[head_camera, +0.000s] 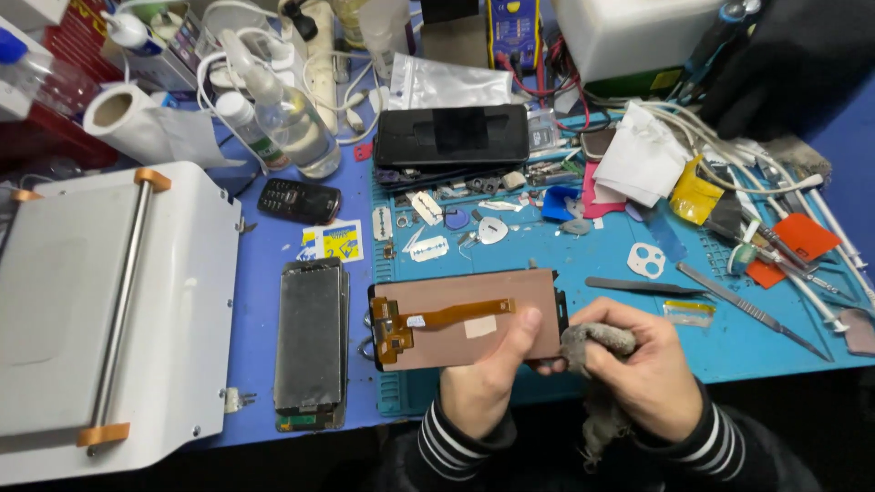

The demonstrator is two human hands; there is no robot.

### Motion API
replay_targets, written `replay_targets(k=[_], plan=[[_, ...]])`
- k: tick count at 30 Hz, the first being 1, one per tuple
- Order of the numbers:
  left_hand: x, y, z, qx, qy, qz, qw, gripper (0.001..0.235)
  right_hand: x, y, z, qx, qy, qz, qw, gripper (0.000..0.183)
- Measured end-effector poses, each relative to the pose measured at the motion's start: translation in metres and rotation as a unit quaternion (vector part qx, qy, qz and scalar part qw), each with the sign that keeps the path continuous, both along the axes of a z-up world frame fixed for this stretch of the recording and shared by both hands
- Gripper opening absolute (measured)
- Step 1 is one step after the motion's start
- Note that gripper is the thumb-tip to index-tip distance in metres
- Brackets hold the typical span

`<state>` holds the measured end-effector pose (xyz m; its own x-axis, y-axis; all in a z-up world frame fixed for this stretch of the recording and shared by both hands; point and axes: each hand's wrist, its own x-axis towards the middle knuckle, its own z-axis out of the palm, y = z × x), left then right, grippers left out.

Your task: The recorder is cleaning a smartphone screen component with a cleaning cloth and spray on a workbench.

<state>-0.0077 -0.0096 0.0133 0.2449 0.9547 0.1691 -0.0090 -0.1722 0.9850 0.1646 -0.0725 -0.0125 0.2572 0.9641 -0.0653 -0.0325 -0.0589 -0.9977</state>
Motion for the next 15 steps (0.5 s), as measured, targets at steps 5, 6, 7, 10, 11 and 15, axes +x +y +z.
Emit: replay_targets(k=[5,6,7,10,11,15], plan=[[0.001,-0.001,0.008,-0.138,-0.029,-0.032,0.989,0.038,0.007,0.000,0.015,-0.009,-0.089,-0.044,0.995,0.013],[0.000,-0.002,0.002,-0.149,-0.027,-0.029,0.988,0.038,0.006,-0.001,0.012,-0.020,-0.087,-0.040,0.995,0.013],[0.000,-0.004,-0.003,-0.058,0.009,0.022,0.998,0.029,0.007,-0.002,0.011,-0.001,-0.094,-0.031,0.995,0.012],[0.002,-0.003,-0.007,0.065,0.030,0.070,0.995,0.028,0.005,0.000,0.014,0.012,-0.108,-0.015,0.994,0.009],[0.002,-0.002,-0.006,0.095,0.016,0.071,0.993,0.029,0.004,0.001,0.016,0.007,-0.115,-0.008,0.993,0.006],[0.005,-0.006,-0.006,0.061,0.000,0.073,0.996,0.028,-0.004,0.002,0.018,0.014,-0.095,0.007,0.995,0.012]])
